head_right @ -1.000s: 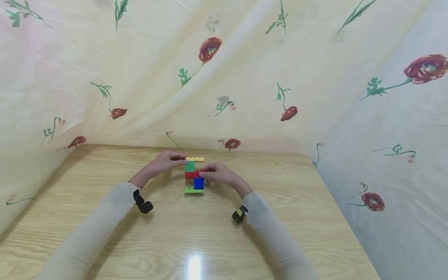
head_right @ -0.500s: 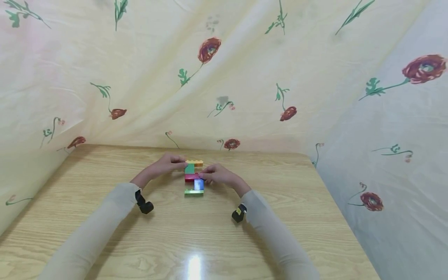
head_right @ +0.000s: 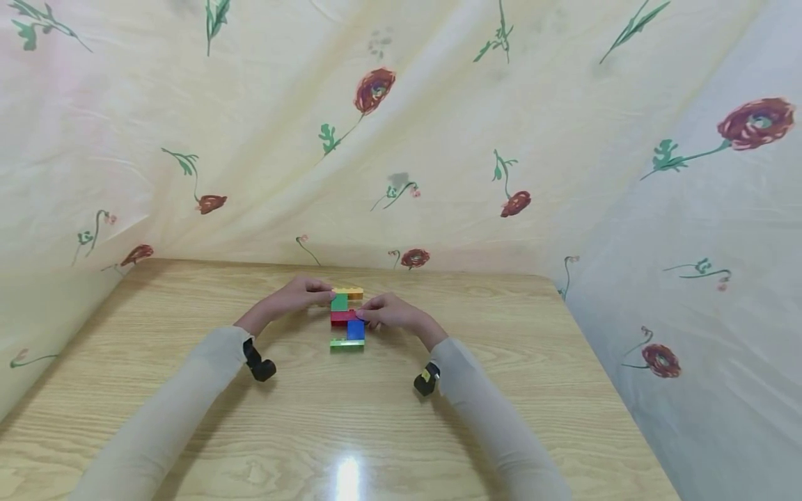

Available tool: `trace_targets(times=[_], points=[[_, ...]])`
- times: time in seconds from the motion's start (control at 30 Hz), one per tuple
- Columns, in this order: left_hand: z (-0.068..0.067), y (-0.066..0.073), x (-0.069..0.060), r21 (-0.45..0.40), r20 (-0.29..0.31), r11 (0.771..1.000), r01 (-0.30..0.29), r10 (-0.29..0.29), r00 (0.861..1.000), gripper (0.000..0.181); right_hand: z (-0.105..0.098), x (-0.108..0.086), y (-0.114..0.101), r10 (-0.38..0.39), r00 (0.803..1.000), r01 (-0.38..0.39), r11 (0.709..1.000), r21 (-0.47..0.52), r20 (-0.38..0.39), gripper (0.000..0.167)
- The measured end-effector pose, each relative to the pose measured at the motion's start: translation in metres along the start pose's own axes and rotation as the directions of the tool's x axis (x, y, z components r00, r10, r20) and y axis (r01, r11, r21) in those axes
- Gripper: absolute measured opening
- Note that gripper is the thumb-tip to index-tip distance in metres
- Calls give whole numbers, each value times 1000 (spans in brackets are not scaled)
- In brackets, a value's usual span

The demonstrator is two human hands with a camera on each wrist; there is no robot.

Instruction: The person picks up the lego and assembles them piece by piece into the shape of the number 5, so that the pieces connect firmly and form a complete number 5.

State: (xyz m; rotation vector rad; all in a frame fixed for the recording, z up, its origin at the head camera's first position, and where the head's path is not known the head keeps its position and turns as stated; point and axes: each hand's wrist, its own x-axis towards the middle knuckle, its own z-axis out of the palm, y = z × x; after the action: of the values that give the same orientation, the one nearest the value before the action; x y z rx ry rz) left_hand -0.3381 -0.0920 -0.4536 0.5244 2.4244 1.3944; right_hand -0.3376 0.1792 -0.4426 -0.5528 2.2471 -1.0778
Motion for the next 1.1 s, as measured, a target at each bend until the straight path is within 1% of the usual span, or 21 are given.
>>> trace_targets(times=[0.07, 0.1, 0.33, 0.47, 0.63, 1.1], points=[[-1, 0, 0, -3, 8, 1000, 9, -9, 1000, 38, 0, 0, 0, -2, 1000, 2, 1000, -5, 7, 39], [-1, -4, 2, -1, 13, 1000, 9, -9, 1000, 39, 0, 0, 0, -2, 1000, 2, 1000, -7, 11, 39], [-4, -2, 2, -5, 40, 999, 34, -33, 999, 37, -1, 1, 0, 0, 1000, 0, 1000, -11, 17, 38], [-4, -3, 4, 10, 48, 999, 35, -36, 998, 35, -1, 2, 0, -2, 1000, 2, 1000, -16, 19, 38], [-4, -3, 5, 29, 62, 999, 45, -47, 997, 38, -2, 2, -2, -1, 1000, 1, 1000, -24, 22, 38], [-3, -3, 7, 62, 66, 995, 78, -82, 994, 41, 0, 3, -1, 8, 1000, -7, 999, -32, 15, 36]])
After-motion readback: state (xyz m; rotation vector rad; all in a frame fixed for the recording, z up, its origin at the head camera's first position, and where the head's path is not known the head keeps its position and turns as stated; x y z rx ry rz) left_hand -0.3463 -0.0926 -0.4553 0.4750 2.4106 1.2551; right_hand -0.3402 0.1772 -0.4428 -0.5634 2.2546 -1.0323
